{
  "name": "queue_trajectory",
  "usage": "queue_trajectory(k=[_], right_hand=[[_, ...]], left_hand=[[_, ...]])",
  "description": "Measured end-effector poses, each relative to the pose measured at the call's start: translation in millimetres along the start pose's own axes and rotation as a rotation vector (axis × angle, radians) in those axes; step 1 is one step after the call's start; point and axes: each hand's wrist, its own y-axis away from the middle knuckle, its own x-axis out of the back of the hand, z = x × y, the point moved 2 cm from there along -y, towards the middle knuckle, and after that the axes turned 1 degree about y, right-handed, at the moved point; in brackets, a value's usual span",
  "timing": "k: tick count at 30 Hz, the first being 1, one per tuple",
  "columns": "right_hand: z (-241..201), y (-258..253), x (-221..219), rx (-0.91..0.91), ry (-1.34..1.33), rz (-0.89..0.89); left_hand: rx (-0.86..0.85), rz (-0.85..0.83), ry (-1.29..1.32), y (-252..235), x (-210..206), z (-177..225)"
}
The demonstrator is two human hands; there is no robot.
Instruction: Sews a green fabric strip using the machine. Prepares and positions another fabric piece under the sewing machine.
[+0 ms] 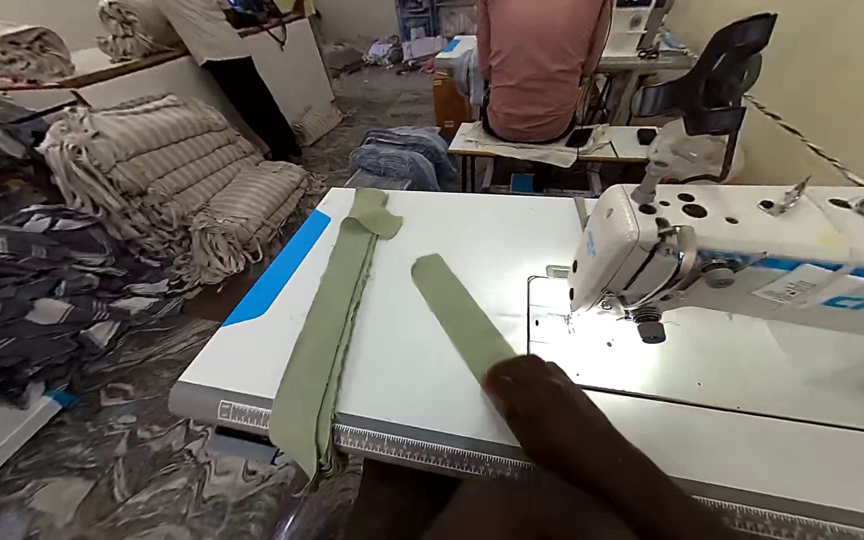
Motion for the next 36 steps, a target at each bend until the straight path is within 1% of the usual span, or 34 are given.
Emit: queue_trajectory(k=[1,3,4,5,6,8,10,12,13,14,15,16,17,19,21,22,24,30,32,36], right_hand=[[1.5,13.5,-9.9,0.008,0.011,0.009],[-2.1,43.6,-22.8,-0.004,0.035,0.098],[-5.5,55.1,-27.0,-0.007,0.063,0.149],[-9.5,63.5,-30.6,-0.017,0.079,0.177],[-12.8,68.4,-34.0,-0.023,0.080,0.199],[-15.0,69.8,-37.4,-0.039,0.072,0.230],[-17.6,68.9,-36.4,-0.077,0.008,0.237],[-24.8,71.7,-26.9,-0.113,-0.195,0.197],[-27.7,73.8,-18.4,-0.127,-0.334,0.183],[-28.3,75.7,-10.0,-0.151,-0.454,0.226],[-26.3,77.2,-2.9,-0.200,-0.530,0.316],[-21.5,77.2,3.6,-0.258,-0.546,0.403],[-16.1,75.7,10.5,-0.315,-0.560,0.437],[-9.5,69.4,21.7,-0.369,-0.687,0.398],[-16.4,61.0,30.9,-0.324,-0.957,0.350],[-23.8,57.0,36.1,-0.302,-1.041,0.349],[-37.8,53.6,47.2,-0.326,-1.070,0.375],[-50.1,60.9,61.5,-0.294,-0.881,0.485],[-52.5,63.3,64.9,-0.263,-0.890,0.489],[-52.2,66.9,69.7,-0.123,-0.924,0.451]], left_hand=[[0.084,0.107,-0.011,-1.6,21.3,-16.3],[0.254,0.384,-0.187,-11.6,67.9,-64.7],[0.349,0.493,-0.285,-19.9,90.3,-90.3],[0.437,0.552,-0.345,-30.4,111.1,-114.4],[0.500,0.577,-0.379,-43.1,128.4,-137.2],[0.570,0.581,-0.397,-74.6,147.0,-169.4],[0.573,0.574,-0.414,-103.7,149.6,-180.8],[0.532,0.585,-0.347,-112.9,141.8,-172.4],[0.473,0.575,-0.281,-107.8,135.3,-159.7],[0.404,0.554,-0.188,-97.0,126.5,-140.6],[0.340,0.520,-0.057,-83.6,116.0,-120.0],[0.290,0.470,0.097,-69.2,104.6,-100.9],[0.238,0.417,0.243,-54.0,93.0,-83.7],[0.142,0.367,0.442,-28.9,74.0,-53.2],[0.094,0.379,0.478,-13.4,64.3,-33.4],[0.084,0.379,0.465,-8.7,63.0,-27.5],[0.070,0.376,0.429,-2.7,61.2,-20.7],[-0.022,0.428,0.345,4.4,56.3,-11.3],[-0.030,0.438,0.392,4.8,54.3,-10.3],[-0.054,0.427,0.614,7.3,52.4,-10.9]])
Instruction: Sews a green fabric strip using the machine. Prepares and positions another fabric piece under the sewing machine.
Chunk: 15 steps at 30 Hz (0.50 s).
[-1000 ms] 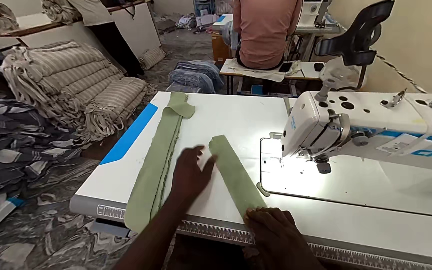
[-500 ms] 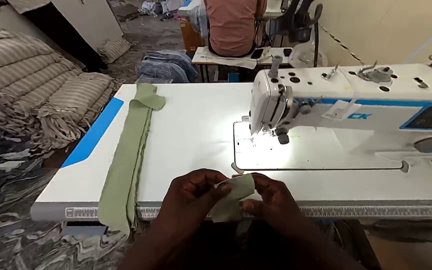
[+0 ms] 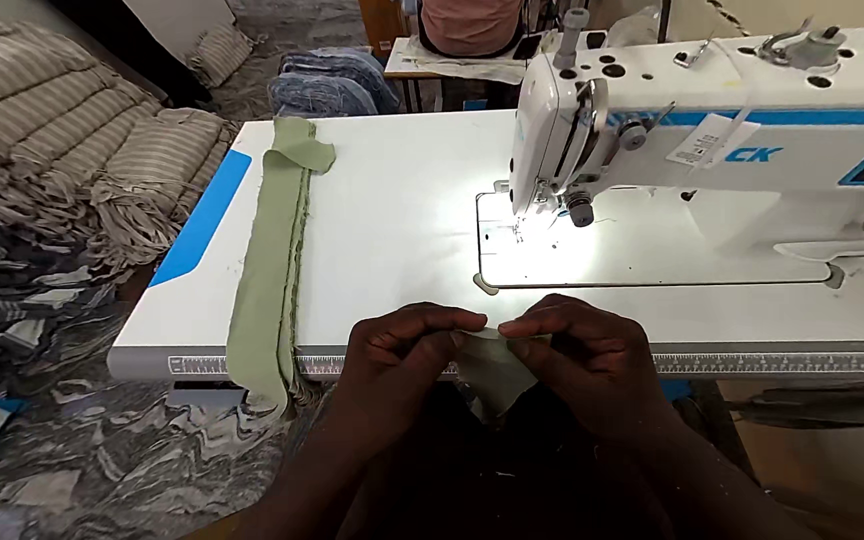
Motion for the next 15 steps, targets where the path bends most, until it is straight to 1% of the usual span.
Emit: queue_trajectory(k=[2,5,7,10,12,15], right_hand=[[0.7,0.1,3.3,0.030,-0.003,-0.033],[3.6,-1.3,5.0,0.001,-0.049,-0.045],[6.6,-3.3,4.4,-0.037,-0.055,-0.051],[2.7,-6.1,0.1,-0.083,0.100,0.035],[0.1,-7.2,-1.2,-0.062,0.212,0.083],[-0.5,-6.9,0.9,-0.023,0.259,0.094]], left_hand=[[-0.030,0.003,0.043,0.9,-2.0,1.6],[-0.094,0.053,-0.074,0.7,-10.6,7.9],[-0.103,0.076,-0.130,0.6,-17.0,12.9],[-0.102,0.090,-0.166,-0.3,-24.6,15.2],[-0.073,0.081,-0.182,-0.6,-25.6,13.8],[-0.011,0.026,-0.177,-1.6,-21.0,10.7]])
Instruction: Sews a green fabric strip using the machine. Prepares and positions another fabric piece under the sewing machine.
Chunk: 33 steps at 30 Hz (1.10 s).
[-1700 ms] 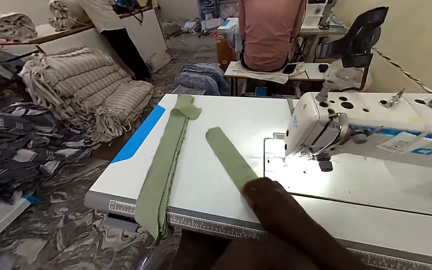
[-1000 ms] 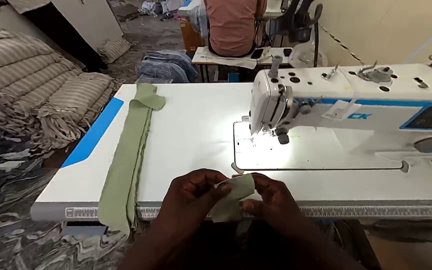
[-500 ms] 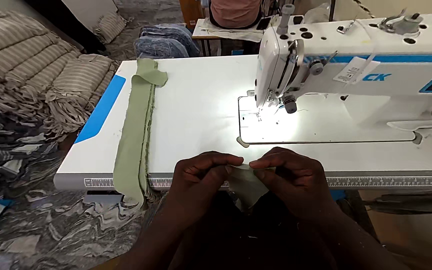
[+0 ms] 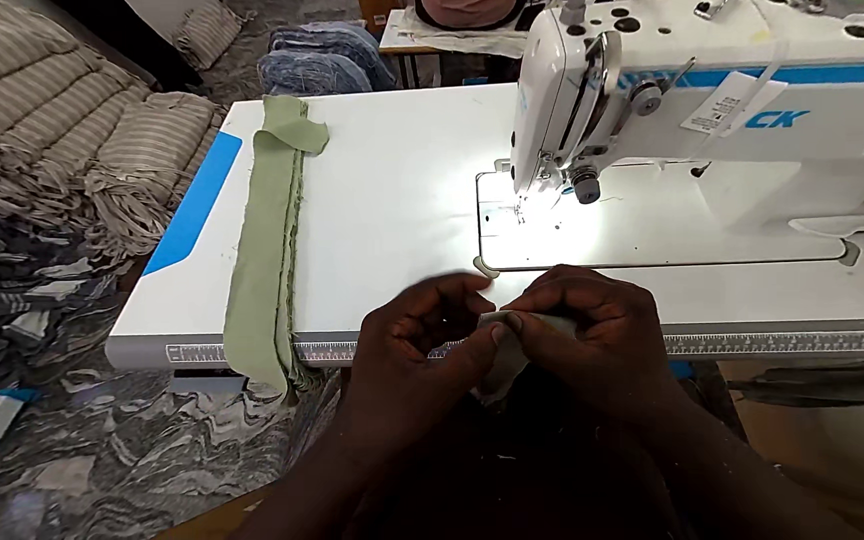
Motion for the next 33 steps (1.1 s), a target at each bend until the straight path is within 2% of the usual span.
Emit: queue_trajectory(k=[6,8,10,11,13,16,18,21,23,28,33], right_hand=[[0.7,0.1,-0.8,0.069,0.037,0.041],[2.2,0.9,-0.9,0.105,0.024,0.065],[5.6,2.7,-0.2,0.122,0.005,0.106],[7.7,3.0,1.1,0.124,-0.005,0.131],[9.6,3.3,4.8,0.105,0.009,0.138],[9.3,5.2,5.4,0.070,0.025,0.070],[7.6,3.9,3.0,0.070,0.024,0.044],[6.6,2.2,5.9,0.050,0.004,0.007],[7.3,1.7,12.3,0.003,-0.072,-0.029],[3.5,2.3,15.1,-0.124,-0.194,0.050],[-3.0,1.5,17.9,-0.149,-0.278,0.006]], left_hand=[[-0.119,0.151,-0.099,-1.3,-6.5,-1.7],[-0.255,0.205,-0.284,0.5,-12.2,-5.3],[-0.392,0.185,-0.529,5.4,-19.4,-6.8],[-0.421,0.160,-0.571,7.1,-20.6,-5.4],[-0.353,0.091,-0.508,4.5,-11.7,-2.0],[-0.183,-0.109,-0.319,-11.3,7.7,2.5],[-0.235,-0.175,-0.360,-15.8,10.6,3.6],[-0.375,-0.106,-0.486,-14.1,9.6,4.2],[-0.407,-0.017,-0.499,-13.1,8.2,3.9],[-0.200,0.032,-0.274,-13.9,0.7,-0.4],[-0.002,-0.134,0.267,-17.4,3.4,-6.7]])
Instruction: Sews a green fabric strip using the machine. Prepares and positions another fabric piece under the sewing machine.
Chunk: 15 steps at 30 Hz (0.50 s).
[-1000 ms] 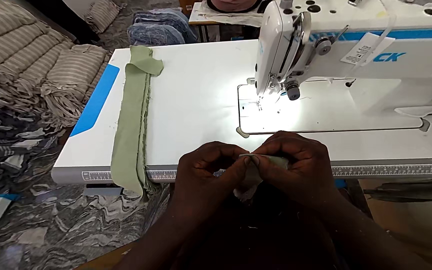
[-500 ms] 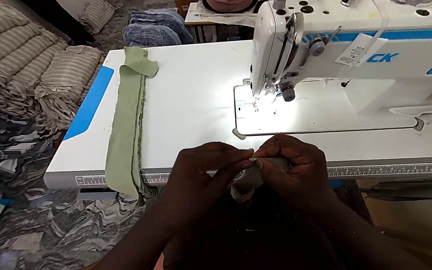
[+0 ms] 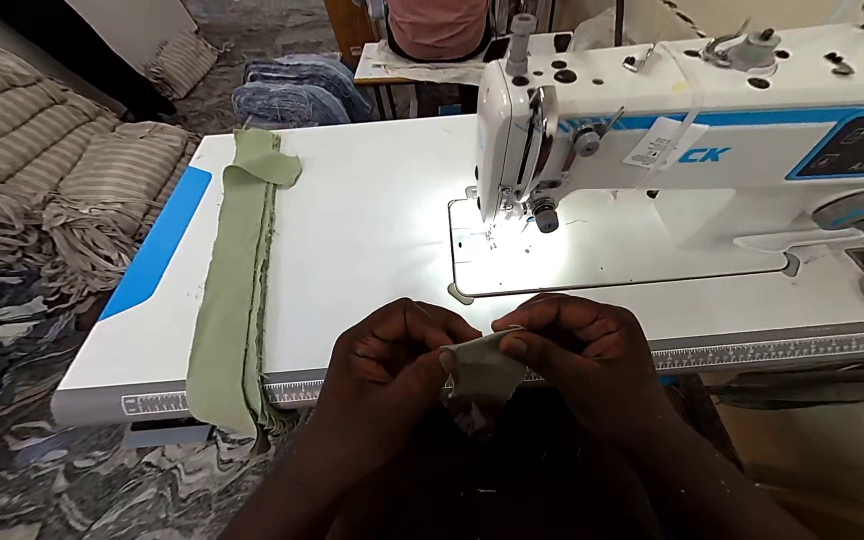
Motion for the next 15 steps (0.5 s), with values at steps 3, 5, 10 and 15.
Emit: queue_trajectory(k=[3,5,10,15], right_hand=[[2.4,1.1,-2.3,-0.066,-0.209,-0.026],[6.6,3.1,-4.0,-0.143,-0.389,-0.055],[6.7,0.4,-8.5,-0.122,-0.414,0.060],[4.7,2.8,-11.0,0.585,0.450,0.209]], left_hand=[[0.073,-0.076,0.273,-3.4,0.1,1.3],[0.108,-0.082,0.319,-4.7,-3.2,3.2],[-0.072,0.041,0.013,-0.4,-16.2,6.1],[-0.501,0.147,-0.767,12.5,-33.8,8.1]])
